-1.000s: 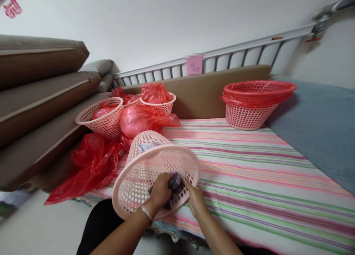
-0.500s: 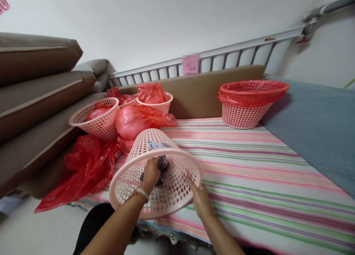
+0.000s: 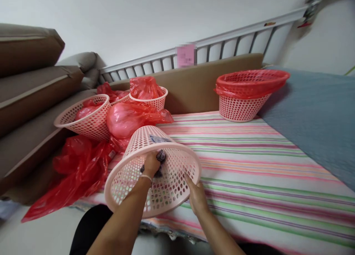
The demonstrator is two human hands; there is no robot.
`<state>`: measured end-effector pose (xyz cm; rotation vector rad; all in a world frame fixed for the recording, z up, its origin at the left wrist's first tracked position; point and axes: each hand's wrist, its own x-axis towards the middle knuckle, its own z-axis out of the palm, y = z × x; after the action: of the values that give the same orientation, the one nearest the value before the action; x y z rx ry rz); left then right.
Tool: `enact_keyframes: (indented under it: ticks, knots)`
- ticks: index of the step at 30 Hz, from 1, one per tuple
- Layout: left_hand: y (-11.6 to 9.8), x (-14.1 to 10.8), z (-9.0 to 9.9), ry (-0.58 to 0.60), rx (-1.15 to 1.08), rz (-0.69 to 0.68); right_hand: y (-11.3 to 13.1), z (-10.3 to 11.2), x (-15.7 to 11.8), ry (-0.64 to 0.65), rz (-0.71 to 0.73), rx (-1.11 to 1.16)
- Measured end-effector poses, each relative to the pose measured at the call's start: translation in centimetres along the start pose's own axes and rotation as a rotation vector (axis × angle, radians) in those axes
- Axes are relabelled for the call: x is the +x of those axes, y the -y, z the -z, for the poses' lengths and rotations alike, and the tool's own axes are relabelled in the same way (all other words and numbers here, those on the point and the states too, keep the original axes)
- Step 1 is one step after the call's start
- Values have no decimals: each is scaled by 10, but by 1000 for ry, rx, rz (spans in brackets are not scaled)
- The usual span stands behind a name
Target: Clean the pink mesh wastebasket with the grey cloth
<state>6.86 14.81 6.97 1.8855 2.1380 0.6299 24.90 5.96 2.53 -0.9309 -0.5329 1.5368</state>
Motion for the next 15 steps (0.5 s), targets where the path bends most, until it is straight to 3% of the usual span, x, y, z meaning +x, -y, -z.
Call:
enact_keyframes:
  ticks: [4, 8, 10, 12, 15]
  knots:
    - [-23, -60, -8, -5, -40, -73, -1, 0, 0, -37, 42, -6]
    - [-41, -131, -4, 122, -140, -234, -2, 1, 0, -88, 70, -12]
    - [-44, -153, 2, 173, -175, -287, -1, 1, -1, -100, 59, -30]
    - [-43, -159, 6, 199, -197, -309, -1, 1, -1, -97, 38, -42]
    - [-40, -139, 5, 154, -204, -265, -1, -1, -3, -89, 74, -14]
